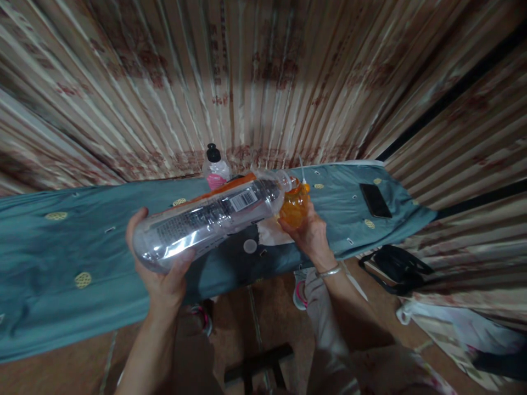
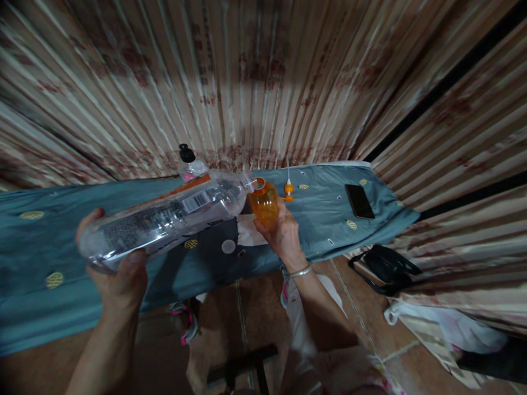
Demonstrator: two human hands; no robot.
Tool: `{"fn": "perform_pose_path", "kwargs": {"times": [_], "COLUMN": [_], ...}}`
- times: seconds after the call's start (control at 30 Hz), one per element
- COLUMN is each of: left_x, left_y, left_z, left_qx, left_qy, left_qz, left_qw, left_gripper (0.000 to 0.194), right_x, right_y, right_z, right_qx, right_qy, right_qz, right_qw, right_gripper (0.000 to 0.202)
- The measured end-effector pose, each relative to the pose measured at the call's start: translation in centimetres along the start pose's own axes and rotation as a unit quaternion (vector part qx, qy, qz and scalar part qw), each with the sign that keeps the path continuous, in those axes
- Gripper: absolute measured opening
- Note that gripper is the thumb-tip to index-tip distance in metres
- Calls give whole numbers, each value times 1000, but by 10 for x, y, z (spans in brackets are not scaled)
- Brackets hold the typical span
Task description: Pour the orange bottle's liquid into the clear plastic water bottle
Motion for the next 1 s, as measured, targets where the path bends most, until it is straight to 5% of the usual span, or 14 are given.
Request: {"fn": "perform_pose_path", "kwargs": {"times": [1.0], "left_x": [3], "left_y": [2], "left_z": [-2], "left_qx": [-18], "left_qy": [-37], "left_qz": [-20], "left_qw": [999], "left_gripper": [102], "right_x": [-2], "right_y": [0], "right_z": [2], "right_qx": [-15], "right_qy": [2], "right_qz": [-4], "right_qw": [1000], "right_gripper": [70]}}
Point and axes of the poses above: each hand's wrist, its own x-axis towards the middle knuckle, its own y-axis out of the back of the hand, z = x × y, the point moved 4 cm from there along x, towards the middle knuckle, and after that the axes turned 3 degrees about -x, right-handed, at the moved point
